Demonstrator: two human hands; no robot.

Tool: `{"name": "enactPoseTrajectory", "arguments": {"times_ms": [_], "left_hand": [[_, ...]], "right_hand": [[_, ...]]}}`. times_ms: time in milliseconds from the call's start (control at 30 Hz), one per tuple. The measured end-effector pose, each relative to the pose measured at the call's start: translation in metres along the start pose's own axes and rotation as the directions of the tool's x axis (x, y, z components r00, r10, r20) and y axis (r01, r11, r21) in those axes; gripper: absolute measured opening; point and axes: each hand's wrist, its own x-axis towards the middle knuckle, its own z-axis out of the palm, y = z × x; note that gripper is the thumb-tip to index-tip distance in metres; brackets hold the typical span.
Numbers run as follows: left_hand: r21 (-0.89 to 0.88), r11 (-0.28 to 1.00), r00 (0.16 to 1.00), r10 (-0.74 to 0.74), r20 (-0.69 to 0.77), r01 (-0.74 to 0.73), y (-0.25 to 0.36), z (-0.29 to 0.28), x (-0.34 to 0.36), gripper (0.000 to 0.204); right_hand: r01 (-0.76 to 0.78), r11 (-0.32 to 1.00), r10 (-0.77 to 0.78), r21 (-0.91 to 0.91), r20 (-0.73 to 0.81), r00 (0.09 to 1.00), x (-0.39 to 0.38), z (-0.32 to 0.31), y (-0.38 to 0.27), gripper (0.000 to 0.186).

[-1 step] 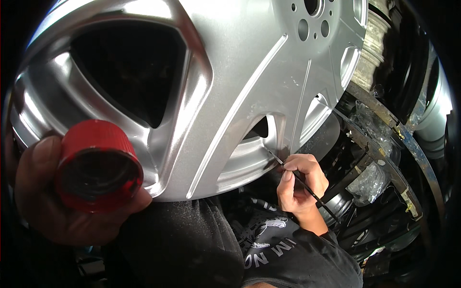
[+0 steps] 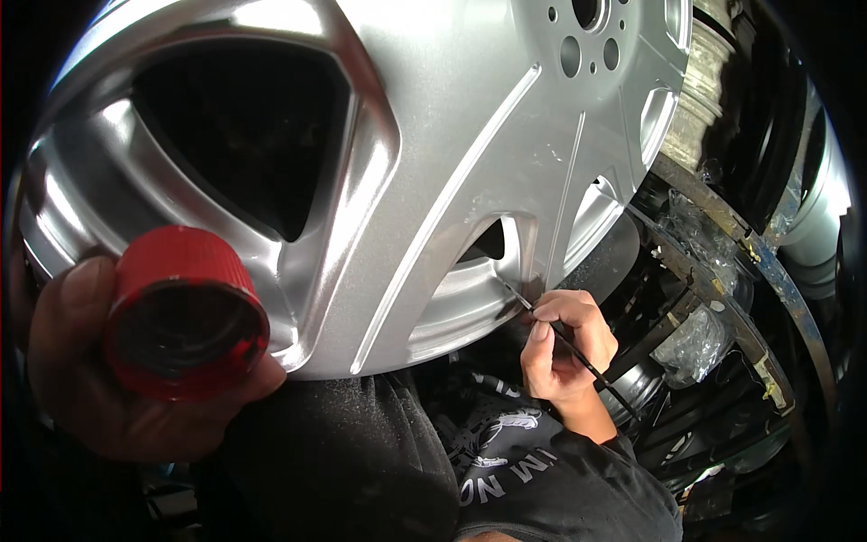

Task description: The person uses a small brush to apply silver paint to the detail lines of a car wheel rim, dipping the brush into a cap containing paint and tracing the recesses on the rim.

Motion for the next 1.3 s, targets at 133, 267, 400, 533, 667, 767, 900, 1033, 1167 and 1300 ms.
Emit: {"name": "enactPoseTrajectory", "arguments": {"times_ms": [133, 267, 400, 533, 667, 767, 900, 1033, 1167, 1300], "left_hand": [[0.017, 1.000, 1.000, 0.012, 0.011, -0.013, 0.000, -0.001, 0.000, 0.060], [0.026, 0.999, 0.999, 0.025, 0.022, -0.026, -0.001, -0.001, 0.000, 0.059], [0.029, 0.999, 0.998, 0.045, 0.035, -0.046, 0.000, -0.002, 0.001, 0.058], [0.035, 0.997, 0.996, 0.070, 0.050, -0.072, -0.001, -0.001, 0.006, 0.057], [0.032, 0.990, 0.989, 0.138, 0.052, -0.140, -0.003, 0.000, 0.019, 0.057], [0.031, 0.980, 0.980, 0.194, 0.045, -0.195, -0.007, 0.000, 0.032, 0.056], [0.039, 0.968, 0.968, 0.245, 0.061, -0.248, -0.008, 0.001, 0.037, 0.056], [0.106, 0.950, 0.955, 0.288, 0.066, -0.294, -0.004, 0.006, 0.036, 0.056], [-0.047, 0.965, 0.960, 0.261, 0.096, -0.258, 0.000, 0.009, 0.037, 0.055], [-0.118, 0.959, 0.950, 0.273, 0.149, -0.257, -0.001, 0.009, 0.042, 0.060]], "right_hand": [[-0.009, 1.000, 0.010, -0.016, 0.024, 1.000, 0.002, 0.002, 0.000, 0.011], [0.009, 0.999, -0.008, -0.035, 0.020, 1.000, -0.005, -0.001, 0.004, 0.009], [0.071, 0.954, -0.018, 0.292, -0.180, 0.984, -0.022, -0.011, 0.008, 0.009], [0.222, 0.871, -0.125, 0.439, -0.238, 0.963, -0.034, -0.024, 0.011, 0.009], [0.211, 0.834, -0.187, 0.510, -0.098, 0.977, -0.036, -0.021, 0.012, 0.011], [0.155, 0.796, -0.183, 0.586, -0.010, 0.983, -0.032, -0.015, 0.007, 0.013], [0.052, 0.666, -0.170, 0.744, 0.083, 0.982, -0.021, -0.008, -0.006, 0.017], [-0.151, 0.320, -0.201, 0.935, 0.222, 0.954, -0.013, -0.002, -0.017, 0.017], [-0.304, 0.310, -0.119, 0.901, 0.354, 0.928, -0.020, 0.001, -0.014, 0.011], [-0.212, 0.344, -0.072, 0.915, 0.251, 0.965, -0.020, 0.000, -0.010, 0.010]]}}
